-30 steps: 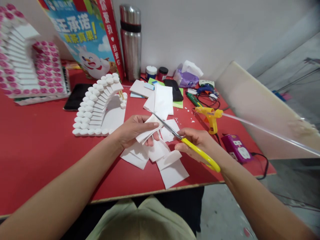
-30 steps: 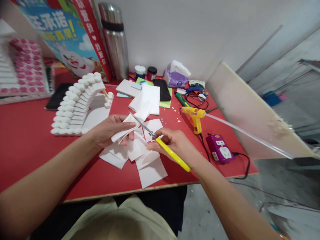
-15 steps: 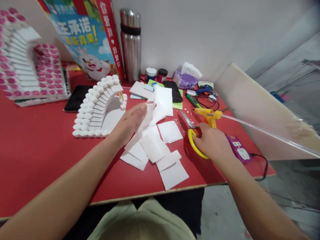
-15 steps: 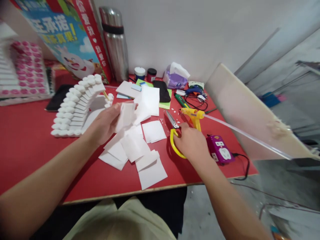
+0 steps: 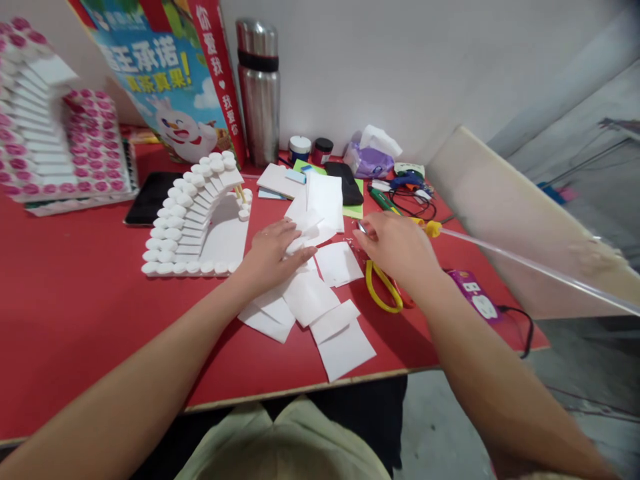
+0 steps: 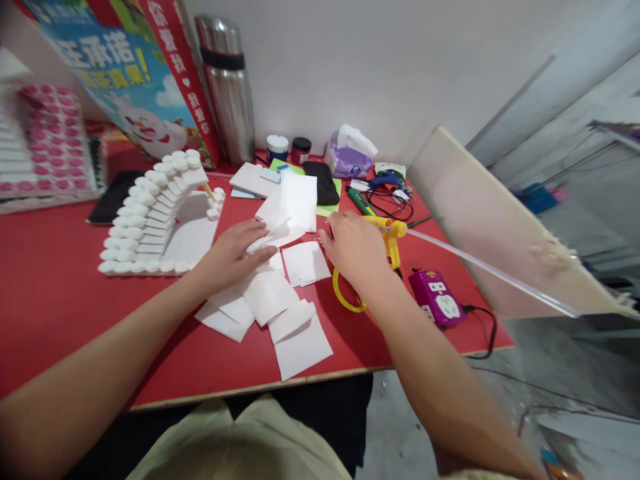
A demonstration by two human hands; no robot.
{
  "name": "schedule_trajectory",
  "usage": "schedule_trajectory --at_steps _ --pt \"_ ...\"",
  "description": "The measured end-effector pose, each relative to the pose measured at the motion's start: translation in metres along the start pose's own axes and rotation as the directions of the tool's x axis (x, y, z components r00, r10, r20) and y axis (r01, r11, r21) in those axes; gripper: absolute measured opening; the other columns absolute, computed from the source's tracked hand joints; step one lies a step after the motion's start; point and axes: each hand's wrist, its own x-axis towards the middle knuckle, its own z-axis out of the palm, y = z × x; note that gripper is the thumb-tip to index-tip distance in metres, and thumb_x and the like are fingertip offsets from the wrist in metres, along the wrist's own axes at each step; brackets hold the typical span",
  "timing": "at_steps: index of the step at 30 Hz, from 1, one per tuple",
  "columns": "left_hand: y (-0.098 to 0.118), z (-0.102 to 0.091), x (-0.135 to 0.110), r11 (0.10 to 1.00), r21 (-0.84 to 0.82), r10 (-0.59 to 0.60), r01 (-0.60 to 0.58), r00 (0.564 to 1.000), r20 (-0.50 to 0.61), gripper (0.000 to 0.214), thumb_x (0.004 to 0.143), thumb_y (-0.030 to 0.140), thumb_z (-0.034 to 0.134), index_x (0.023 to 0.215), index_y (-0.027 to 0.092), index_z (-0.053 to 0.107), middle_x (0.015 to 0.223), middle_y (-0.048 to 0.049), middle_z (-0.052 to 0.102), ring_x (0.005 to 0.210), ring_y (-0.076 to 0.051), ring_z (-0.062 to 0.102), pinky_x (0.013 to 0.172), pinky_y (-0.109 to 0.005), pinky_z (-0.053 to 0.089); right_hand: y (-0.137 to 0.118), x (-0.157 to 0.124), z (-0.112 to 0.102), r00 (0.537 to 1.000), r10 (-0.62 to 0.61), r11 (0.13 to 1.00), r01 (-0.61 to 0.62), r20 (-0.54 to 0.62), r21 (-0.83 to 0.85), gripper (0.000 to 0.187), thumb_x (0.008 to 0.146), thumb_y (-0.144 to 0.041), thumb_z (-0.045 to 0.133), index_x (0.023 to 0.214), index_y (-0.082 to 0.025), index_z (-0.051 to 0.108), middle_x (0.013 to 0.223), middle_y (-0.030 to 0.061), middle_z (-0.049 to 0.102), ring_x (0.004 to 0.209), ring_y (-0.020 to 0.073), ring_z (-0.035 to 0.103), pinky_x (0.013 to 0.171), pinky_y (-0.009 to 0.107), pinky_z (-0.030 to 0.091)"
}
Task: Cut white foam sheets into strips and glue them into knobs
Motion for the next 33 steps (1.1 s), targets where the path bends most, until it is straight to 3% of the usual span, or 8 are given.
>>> schedule_trajectory --at_steps 2,8,12,16,24,26,29,33 --pt "0.002 0.000 0.000 0.999 -0.006 0.036 -0.036 0.999 0.013 0.059 0.095 0.066 0.056 0.120 0.016 0.075 0.143 -0.0213 0.066 0.146 -0.039 0.049 0.122 -0.055 0.031 -0.005 0.024 0.008 0.999 0.021 0.999 -0.019 -0.037 0.046 0.031 0.101 -0.032 0.052 0.116 -0.010 0.068 0.118 0.0221 0.073 0.113 0.0349 0.068 0.094 0.041 0.050" --pt "0.011 0.000 -0.004 0.990 -0.018 0.138 -0.136 0.983 0.120 0.050 0.101 0.060 0.052 0.117 0.018 0.074 0.129 -0.0142 0.074 0.126 -0.032 0.065 0.125 -0.056 0.024 -0.008 0.069 0.031 0.990 0.077 0.978 -0.099 0.118 0.184 0.034 0.096 -0.042 0.060 0.102 -0.011 0.074 0.111 0.0194 0.077 0.105 0.0314 0.071 0.087 0.037 0.051" --pt "0.011 0.001 -0.007 0.975 0.106 0.188 -0.196 0.979 0.080 0.057 0.101 0.061 0.051 0.133 0.017 0.068 0.149 -0.0189 0.061 0.146 -0.035 0.050 0.123 -0.055 0.032 -0.014 0.074 0.037 0.992 0.093 0.985 -0.104 0.084 0.140 0.027 0.094 -0.035 0.062 0.102 -0.013 0.076 0.112 0.0176 0.078 0.105 0.0305 0.071 0.085 0.036 0.052" --pt "0.006 0.001 -0.005 0.974 0.210 0.086 -0.088 0.996 0.017 0.071 0.099 0.066 0.052 0.147 0.014 0.058 0.167 -0.0230 0.038 0.160 -0.040 0.024 0.126 -0.060 0.026 -0.017 0.075 0.044 0.994 0.094 0.990 -0.099 0.053 0.104 0.023 0.091 -0.022 0.060 0.103 -0.012 0.076 0.112 0.0181 0.077 0.106 0.0312 0.072 0.083 0.035 0.052" --pt "0.008 0.003 -0.004 0.985 0.130 0.092 -0.111 0.985 0.144 0.057 0.101 0.062 0.049 0.133 0.019 0.069 0.147 -0.0153 0.064 0.150 -0.036 0.045 0.127 -0.068 0.013 -0.013 0.076 0.038 0.989 0.107 0.993 -0.101 -0.100 0.057 0.023 0.096 -0.019 0.056 0.106 -0.010 0.074 0.108 0.0191 0.075 0.100 0.0303 0.070 0.085 0.038 0.051" --pt "0.009 0.004 -0.005 0.984 0.123 0.110 -0.128 0.983 0.146 0.054 0.101 0.061 0.051 0.131 0.020 0.069 0.146 -0.0150 0.065 0.150 -0.036 0.045 0.126 -0.068 0.013 -0.019 0.077 0.035 0.987 0.053 0.997 -0.044 -0.152 0.065 0.028 0.097 -0.028 0.060 0.115 -0.010 0.072 0.114 0.0197 0.072 0.102 0.0309 0.068 0.086 0.038 0.051" --pt "0.008 0.004 -0.005 0.984 0.091 0.138 -0.151 0.981 0.135 0.053 0.100 0.060 0.053 0.131 0.021 0.070 0.145 -0.0157 0.065 0.146 -0.037 0.049 0.126 -0.066 0.018 -0.038 0.081 0.036 0.959 -0.176 0.973 0.204 -0.223 0.110 0.048 0.094 -0.038 0.068 0.134 -0.013 0.064 0.126 0.0187 0.065 0.107 0.0312 0.065 0.091 0.040 0.050" --pt "0.007 0.003 -0.005 0.982 0.075 0.161 -0.172 0.978 0.136 0.052 0.101 0.059 0.053 0.128 0.019 0.072 0.141 -0.0172 0.067 0.135 -0.037 0.058 0.123 -0.065 0.027 -0.068 0.093 0.040 0.896 -0.413 0.898 0.431 -0.165 0.088 0.046 0.091 -0.026 0.069 0.136 -0.017 0.065 0.131 0.0186 0.060 0.116 0.0327 0.060 0.097 0.043 0.048"
